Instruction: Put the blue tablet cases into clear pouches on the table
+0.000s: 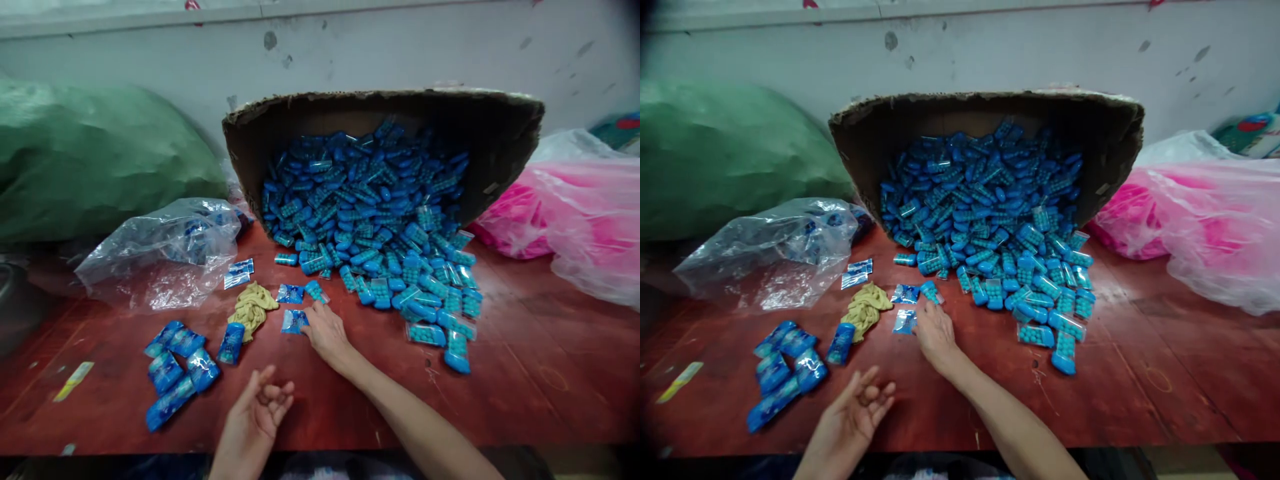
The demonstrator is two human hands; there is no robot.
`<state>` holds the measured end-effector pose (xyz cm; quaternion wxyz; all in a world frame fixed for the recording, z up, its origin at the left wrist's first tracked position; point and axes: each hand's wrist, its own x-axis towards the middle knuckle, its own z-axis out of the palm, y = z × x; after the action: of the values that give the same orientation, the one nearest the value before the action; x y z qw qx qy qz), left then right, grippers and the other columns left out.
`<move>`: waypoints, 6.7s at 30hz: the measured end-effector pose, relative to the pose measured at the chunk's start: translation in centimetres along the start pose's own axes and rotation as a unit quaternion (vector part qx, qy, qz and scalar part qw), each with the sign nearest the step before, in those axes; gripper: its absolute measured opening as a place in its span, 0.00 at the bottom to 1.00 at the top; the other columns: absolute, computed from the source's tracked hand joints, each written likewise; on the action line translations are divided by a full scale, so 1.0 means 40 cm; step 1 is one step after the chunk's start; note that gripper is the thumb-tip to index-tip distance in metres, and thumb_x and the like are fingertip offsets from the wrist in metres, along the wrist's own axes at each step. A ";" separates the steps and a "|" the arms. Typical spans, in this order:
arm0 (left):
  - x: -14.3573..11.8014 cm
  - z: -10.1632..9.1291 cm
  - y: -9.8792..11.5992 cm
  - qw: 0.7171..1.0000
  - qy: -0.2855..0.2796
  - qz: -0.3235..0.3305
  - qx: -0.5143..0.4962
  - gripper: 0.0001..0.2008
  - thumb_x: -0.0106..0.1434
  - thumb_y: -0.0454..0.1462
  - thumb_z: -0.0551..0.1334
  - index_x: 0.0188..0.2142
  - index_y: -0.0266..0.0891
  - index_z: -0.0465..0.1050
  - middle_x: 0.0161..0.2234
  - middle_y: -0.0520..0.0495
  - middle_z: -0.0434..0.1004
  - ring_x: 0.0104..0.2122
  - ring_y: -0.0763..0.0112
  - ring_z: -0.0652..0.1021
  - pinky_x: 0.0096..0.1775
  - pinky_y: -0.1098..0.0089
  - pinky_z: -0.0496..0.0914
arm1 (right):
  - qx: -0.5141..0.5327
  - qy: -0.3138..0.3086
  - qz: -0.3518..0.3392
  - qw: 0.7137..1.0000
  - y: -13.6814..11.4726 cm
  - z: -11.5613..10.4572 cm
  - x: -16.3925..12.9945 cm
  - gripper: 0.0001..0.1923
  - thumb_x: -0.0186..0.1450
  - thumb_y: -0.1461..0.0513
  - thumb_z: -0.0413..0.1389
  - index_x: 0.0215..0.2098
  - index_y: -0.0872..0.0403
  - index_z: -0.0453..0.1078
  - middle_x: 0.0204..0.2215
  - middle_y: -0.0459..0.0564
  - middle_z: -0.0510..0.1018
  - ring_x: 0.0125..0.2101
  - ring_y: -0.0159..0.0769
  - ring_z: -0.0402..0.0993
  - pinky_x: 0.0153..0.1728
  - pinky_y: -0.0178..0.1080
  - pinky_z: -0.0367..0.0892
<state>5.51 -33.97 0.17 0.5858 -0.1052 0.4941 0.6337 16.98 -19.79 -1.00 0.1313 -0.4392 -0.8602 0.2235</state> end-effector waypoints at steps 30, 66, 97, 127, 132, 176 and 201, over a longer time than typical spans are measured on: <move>0.107 0.086 -0.025 0.828 0.041 0.329 0.452 0.22 0.53 0.46 0.57 0.44 0.36 0.68 0.32 0.41 0.77 0.31 0.60 0.76 0.32 0.62 0.69 | 0.431 -0.001 0.085 0.898 0.006 -0.009 -0.044 0.05 0.56 0.64 0.50 0.28 0.55 0.67 0.23 0.42 0.69 0.25 0.28 0.63 0.29 0.31 0.59; 0.092 0.112 -0.050 0.982 -0.043 0.049 0.178 0.11 0.44 0.37 0.67 0.23 0.35 0.66 0.17 0.52 0.72 0.15 0.77 0.71 0.16 0.78 0.61 | 0.075 0.012 0.081 0.994 0.056 -0.054 0.137 0.17 0.54 0.63 0.54 0.43 0.51 0.64 0.40 0.53 0.70 0.40 0.43 0.68 0.38 0.39 0.59; 0.068 0.124 -0.059 1.000 0.027 0.014 0.009 0.05 0.55 0.32 0.60 0.25 0.37 0.64 0.17 0.55 0.69 0.14 0.80 0.68 0.15 0.79 0.61 | 0.681 0.080 0.229 0.691 0.037 -0.019 -0.189 0.20 0.54 0.57 0.57 0.43 0.53 0.59 0.27 0.42 0.68 0.19 0.26 0.68 0.15 0.31 0.69; 0.046 0.117 -0.062 1.000 -0.011 0.017 -0.009 0.07 0.53 0.37 0.62 0.25 0.38 0.65 0.16 0.54 0.68 0.16 0.77 0.70 0.17 0.78 0.63 | 0.491 0.132 0.174 0.843 -0.007 0.017 -0.234 0.12 0.58 0.58 0.54 0.40 0.52 0.61 0.24 0.43 0.69 0.21 0.30 0.68 0.24 0.34 0.67; 0.048 0.115 -0.061 0.999 -0.029 0.017 -0.019 0.07 0.53 0.38 0.62 0.25 0.38 0.65 0.18 0.54 0.70 0.17 0.77 0.71 0.17 0.77 0.63 | 0.397 0.154 0.115 0.897 -0.016 0.003 -0.242 0.08 0.58 0.61 0.53 0.38 0.51 0.64 0.29 0.46 0.71 0.28 0.33 0.69 0.32 0.33 0.66; 0.040 0.098 -0.031 0.973 -0.192 0.013 0.127 0.06 0.53 0.37 0.62 0.27 0.35 0.70 0.24 0.48 0.76 0.25 0.72 0.75 0.32 0.70 0.68 | 0.654 -0.052 0.134 0.742 -0.004 0.007 -0.218 0.14 0.54 0.60 0.57 0.38 0.54 0.64 0.21 0.41 0.69 0.19 0.28 0.66 0.20 0.32 0.66; 0.024 0.102 -0.054 0.934 -0.313 -0.123 0.118 0.11 0.51 0.37 0.64 0.34 0.34 0.75 0.29 0.43 0.79 0.29 0.68 0.77 0.32 0.72 0.68 | 0.553 -0.035 -0.065 0.830 0.019 -0.059 -0.221 0.29 0.52 0.59 0.61 0.52 0.46 0.61 0.47 0.47 0.67 0.47 0.38 0.64 0.49 0.40 0.58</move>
<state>8.89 -30.69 0.41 0.7925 0.1084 0.3404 0.4943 23.62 -25.94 0.39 0.3366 -0.2282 -0.6232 0.6680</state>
